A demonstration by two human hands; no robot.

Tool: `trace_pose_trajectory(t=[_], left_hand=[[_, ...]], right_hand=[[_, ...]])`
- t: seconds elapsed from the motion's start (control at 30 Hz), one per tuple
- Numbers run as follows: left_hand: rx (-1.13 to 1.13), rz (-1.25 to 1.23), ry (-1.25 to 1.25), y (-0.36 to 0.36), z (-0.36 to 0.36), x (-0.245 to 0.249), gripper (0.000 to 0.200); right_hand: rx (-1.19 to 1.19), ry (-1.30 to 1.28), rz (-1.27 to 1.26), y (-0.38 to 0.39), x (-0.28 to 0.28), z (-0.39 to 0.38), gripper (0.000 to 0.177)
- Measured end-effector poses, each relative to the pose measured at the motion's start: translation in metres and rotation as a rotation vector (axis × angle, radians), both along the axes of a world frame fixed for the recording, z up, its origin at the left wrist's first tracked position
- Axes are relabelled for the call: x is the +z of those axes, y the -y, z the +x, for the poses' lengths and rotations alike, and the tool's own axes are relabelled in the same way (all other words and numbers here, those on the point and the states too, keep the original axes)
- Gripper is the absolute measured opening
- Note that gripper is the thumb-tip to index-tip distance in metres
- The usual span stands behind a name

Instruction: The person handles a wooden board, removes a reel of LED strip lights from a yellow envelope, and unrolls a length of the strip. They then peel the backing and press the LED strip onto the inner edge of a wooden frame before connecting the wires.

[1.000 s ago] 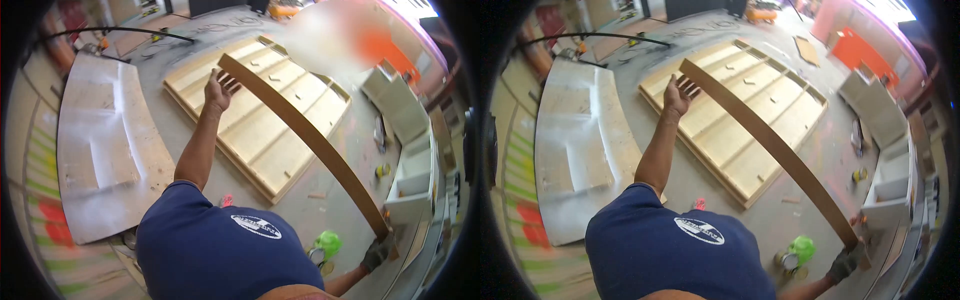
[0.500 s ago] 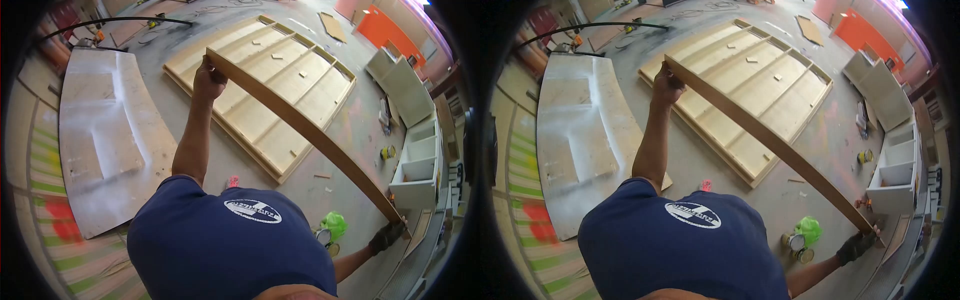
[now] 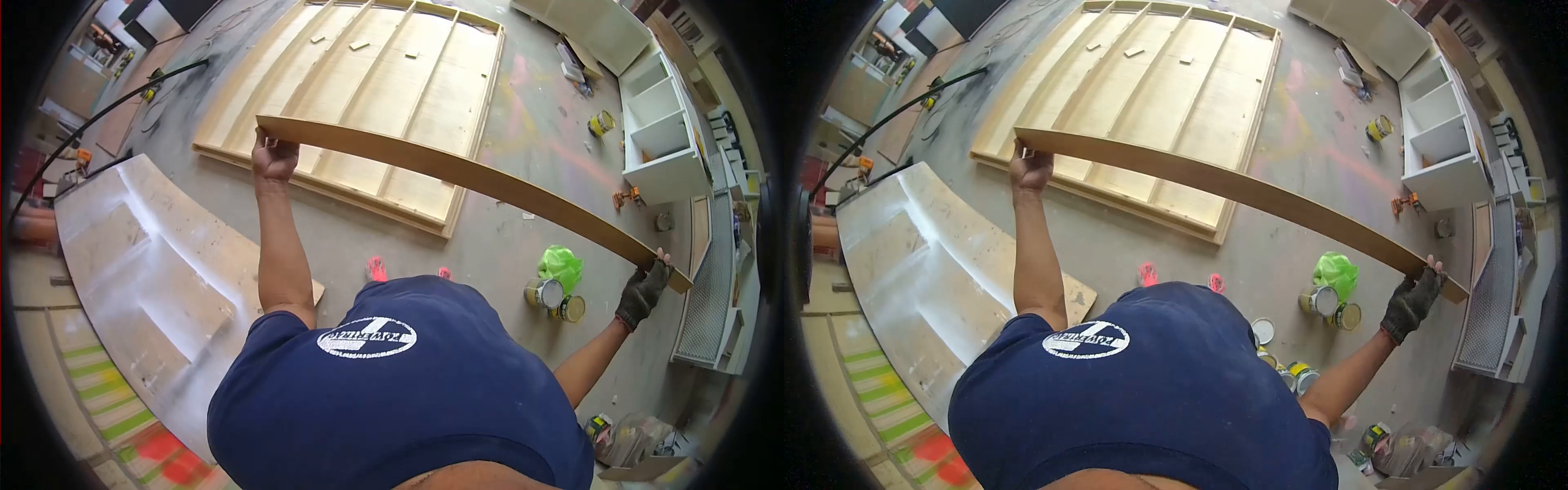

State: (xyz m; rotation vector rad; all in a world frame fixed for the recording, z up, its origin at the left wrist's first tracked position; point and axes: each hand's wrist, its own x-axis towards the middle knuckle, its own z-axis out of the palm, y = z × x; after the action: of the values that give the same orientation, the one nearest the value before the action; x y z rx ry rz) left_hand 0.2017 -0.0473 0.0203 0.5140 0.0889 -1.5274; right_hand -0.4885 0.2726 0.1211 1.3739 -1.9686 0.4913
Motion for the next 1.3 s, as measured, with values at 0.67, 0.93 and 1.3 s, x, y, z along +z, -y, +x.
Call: trace_pose_trajectory(t=[0.67, 0.93, 1.3], left_hand=[[-0.201, 0.384, 0.519, -0.038, -0.143, -0.066, 0.050], [-0.226, 0.125, 0.107, -0.019, -0.168, -0.039, 0.035], [-0.214, -0.562, -0.139, -0.019, -0.145, -0.032, 0.050]], right_hand=[[-0.237, 0.146, -0.070, -0.014, -0.093, 0.088, 0.048], [-0.587, 0.360, -0.481, -0.003, -0.073, 0.114, 0.100], [0.680, 2.017, -1.318, -0.050, -0.098, 0.076, 0.035]])
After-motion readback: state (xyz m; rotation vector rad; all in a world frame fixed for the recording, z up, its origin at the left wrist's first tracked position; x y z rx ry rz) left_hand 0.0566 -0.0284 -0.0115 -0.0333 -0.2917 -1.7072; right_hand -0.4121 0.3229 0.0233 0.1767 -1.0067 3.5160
